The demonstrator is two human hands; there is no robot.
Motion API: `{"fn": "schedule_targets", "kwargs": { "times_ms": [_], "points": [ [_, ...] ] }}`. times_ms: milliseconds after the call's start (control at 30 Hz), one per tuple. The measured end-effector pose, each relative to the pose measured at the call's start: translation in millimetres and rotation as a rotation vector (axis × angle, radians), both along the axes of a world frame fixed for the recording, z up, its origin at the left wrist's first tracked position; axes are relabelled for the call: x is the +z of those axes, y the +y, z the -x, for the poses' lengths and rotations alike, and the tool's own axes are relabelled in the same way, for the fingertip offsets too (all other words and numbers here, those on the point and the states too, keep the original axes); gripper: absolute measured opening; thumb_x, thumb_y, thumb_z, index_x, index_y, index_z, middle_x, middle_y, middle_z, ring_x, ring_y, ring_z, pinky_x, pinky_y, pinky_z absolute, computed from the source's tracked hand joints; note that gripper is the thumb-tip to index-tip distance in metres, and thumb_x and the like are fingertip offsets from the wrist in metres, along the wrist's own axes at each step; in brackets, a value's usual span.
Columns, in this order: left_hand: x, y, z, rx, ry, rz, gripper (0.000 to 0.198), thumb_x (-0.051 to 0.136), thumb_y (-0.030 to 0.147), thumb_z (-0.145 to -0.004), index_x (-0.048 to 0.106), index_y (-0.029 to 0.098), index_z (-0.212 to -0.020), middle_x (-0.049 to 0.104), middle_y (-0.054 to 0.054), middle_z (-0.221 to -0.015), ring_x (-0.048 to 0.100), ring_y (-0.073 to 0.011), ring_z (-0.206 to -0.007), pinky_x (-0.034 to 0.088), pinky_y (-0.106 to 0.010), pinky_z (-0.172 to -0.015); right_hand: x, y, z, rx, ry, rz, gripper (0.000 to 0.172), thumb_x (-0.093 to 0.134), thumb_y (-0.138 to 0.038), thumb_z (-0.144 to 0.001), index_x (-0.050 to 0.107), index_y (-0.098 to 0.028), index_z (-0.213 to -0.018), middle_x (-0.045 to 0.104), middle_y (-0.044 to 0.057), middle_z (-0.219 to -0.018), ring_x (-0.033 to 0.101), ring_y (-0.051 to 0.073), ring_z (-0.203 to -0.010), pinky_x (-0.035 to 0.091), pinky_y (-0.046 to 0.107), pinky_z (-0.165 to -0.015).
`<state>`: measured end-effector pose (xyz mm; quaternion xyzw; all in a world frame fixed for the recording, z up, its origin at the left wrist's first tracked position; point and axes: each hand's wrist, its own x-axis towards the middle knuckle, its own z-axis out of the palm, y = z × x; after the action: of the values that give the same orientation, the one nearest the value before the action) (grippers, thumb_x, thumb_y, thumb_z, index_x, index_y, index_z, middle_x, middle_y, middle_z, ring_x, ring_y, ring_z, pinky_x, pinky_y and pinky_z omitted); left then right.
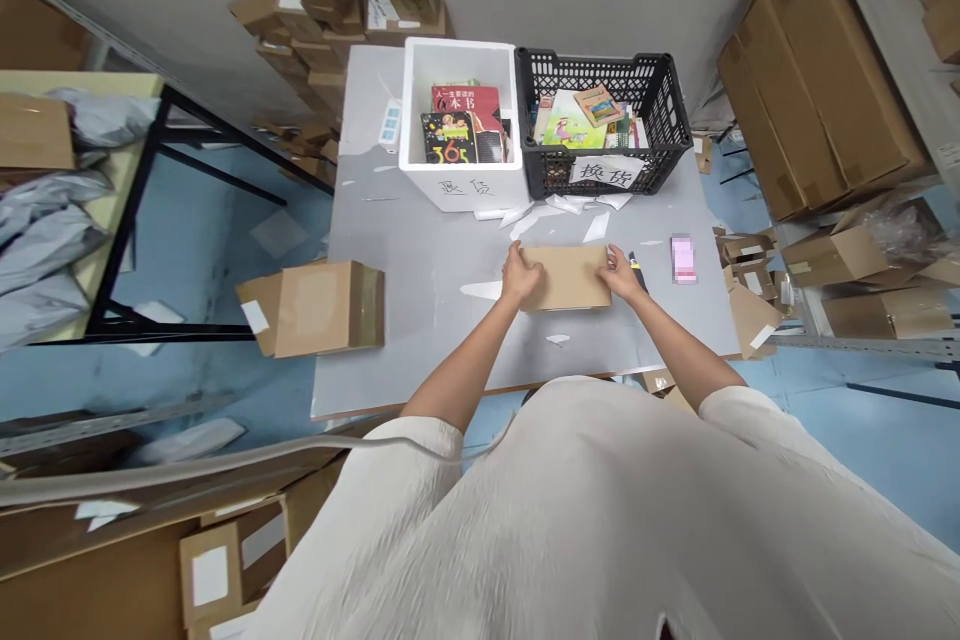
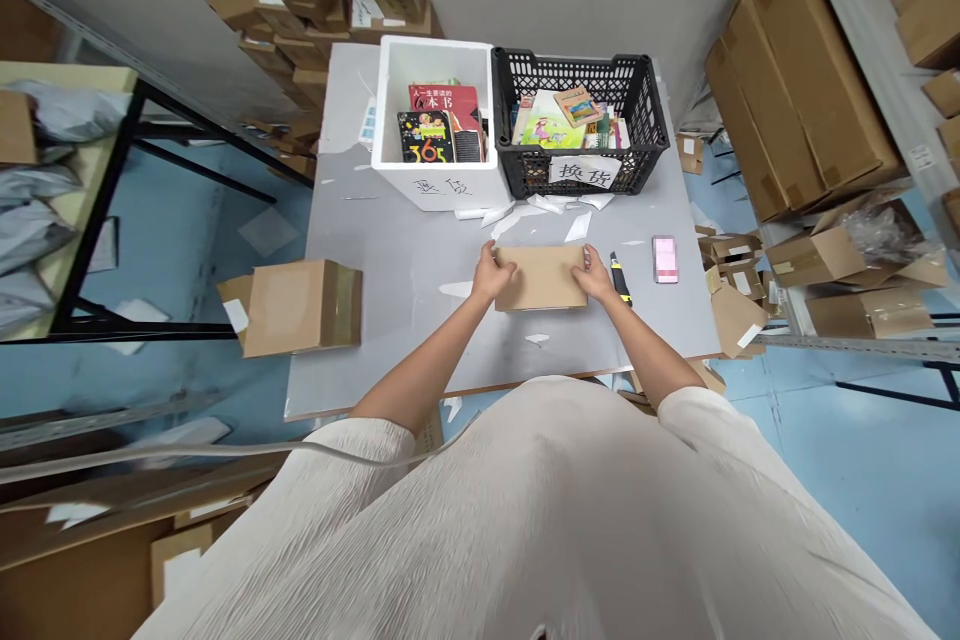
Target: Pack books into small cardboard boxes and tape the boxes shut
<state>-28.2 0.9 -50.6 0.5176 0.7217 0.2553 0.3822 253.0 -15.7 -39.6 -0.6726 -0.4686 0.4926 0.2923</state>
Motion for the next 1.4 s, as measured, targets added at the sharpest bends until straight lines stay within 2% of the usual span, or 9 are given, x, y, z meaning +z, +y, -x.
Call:
{"fn": "schedule_targets", "kwargs": {
  "times_ms": [100,300,533,667,800,933,1033,1200,1400],
  "points": [
    [11.8,2,0,0.046,-0.03,-0.01,0.088,0.074,0.025,-0.09,0.043,0.034,-0.172,0.065,-0.012,-0.16,0.066,-0.0307,-0.146,0.053,-0.05,-0.128,3.2,4,-4,-0.023,-0.035,-0.033,0.095,0.071,-0.039,-0.088,0.042,-0.023,-0.178,0.066,0.019,-0.165,0.07,0.032,-0.141,0.057,0.056,-0.125],
    [34.0,-3,3,0.124,-0.058,-0.069,0.069,0.066,0.03,-0.102,0.048,0.028,-0.168,0.059,-0.015,-0.163,0.073,-0.0268,-0.13,0.054,-0.043,-0.124,8.8,9,-11,-0.076,-0.058,-0.173,0.087,0.068,-0.053,-0.095,0.046,-0.022,-0.174,0.07,0.018,-0.157,0.072,0.03,-0.137,0.057,0.051,-0.123],
    [26.8,-27,6,0.111,-0.012,0.037,0.065,0.063,0.032,-0.104,0.049,0.024,-0.167,0.066,-0.016,-0.157,0.071,-0.0319,-0.134,0.053,-0.048,-0.124,-0.7,-12,-14,-0.088,-0.218,-0.078,0.075,0.065,-0.06,-0.096,0.062,-0.018,-0.157,0.081,0.01,-0.115,0.077,0.031,-0.112,0.061,0.051,-0.112],
    [20.8,-41,10,0.048,0.016,0.062,0.064,0.066,0.03,-0.101,0.053,0.025,-0.164,0.069,-0.016,-0.151,0.075,-0.0313,-0.121,0.058,-0.048,-0.116,-6.7,-21,-16,-0.043,-0.297,-0.031,0.068,0.067,-0.058,-0.094,0.068,-0.018,-0.149,0.08,0.007,-0.101,0.078,0.032,-0.107,0.061,0.051,-0.109],
    [19.1,-56,14,-0.007,0.015,0.063,0.063,0.068,0.03,-0.101,0.053,0.024,-0.162,0.068,-0.017,-0.151,0.075,-0.0306,-0.115,0.06,-0.049,-0.111,-10.5,-29,-17,-0.041,-0.283,-0.014,0.064,0.07,-0.055,-0.092,0.07,-0.018,-0.145,0.083,0.01,-0.113,0.079,0.03,-0.107,0.063,0.05,-0.108],
    [21.5,-66,13,-0.081,0.122,-0.076,0.058,0.066,0.028,-0.102,0.057,0.026,-0.159,0.064,-0.018,-0.157,0.065,-0.0363,-0.14,0.052,-0.054,-0.124,-10.4,-35,-15,-0.025,-0.169,-0.09,0.06,0.069,-0.057,-0.094,0.075,-0.019,-0.141,0.082,0.015,-0.137,0.08,0.028,-0.112,0.065,0.048,-0.109],
    [25.1,-68,10,-0.221,0.217,-0.173,0.048,0.057,0.02,-0.103,0.066,0.026,-0.151,0.064,-0.02,-0.158,0.056,-0.0402,-0.151,0.045,-0.059,-0.128,-8.5,-37,-12,-0.034,-0.137,-0.099,0.06,0.068,-0.056,-0.096,0.077,-0.018,-0.141,0.084,0.015,-0.136,0.082,0.029,-0.113,0.063,0.05,-0.114],
    [30.5,-70,7,-0.442,0.225,-0.196,0.057,0.047,0.003,-0.096,0.072,0.028,-0.141,0.069,-0.017,-0.157,0.057,-0.0378,-0.152,0.044,-0.058,-0.128,-3.9,-40,-8,-0.051,-0.123,-0.088,0.061,0.065,-0.049,-0.097,0.077,-0.016,-0.146,0.084,0.014,-0.139,0.082,0.03,-0.114,0.06,0.053,-0.118],
    [34.5,-71,13,-0.393,0.232,-0.201,0.049,0.056,0.01,-0.095,0.072,0.025,-0.139,0.067,-0.018,-0.158,0.056,-0.0408,-0.152,0.044,-0.058,-0.13,15.4,-43,7,-0.054,-0.16,-0.137,0.062,0.065,-0.058,-0.1,0.079,-0.02,-0.147,0.083,0.013,-0.14,0.08,0.032,-0.117,0.06,0.055,-0.118]
  ]
}}
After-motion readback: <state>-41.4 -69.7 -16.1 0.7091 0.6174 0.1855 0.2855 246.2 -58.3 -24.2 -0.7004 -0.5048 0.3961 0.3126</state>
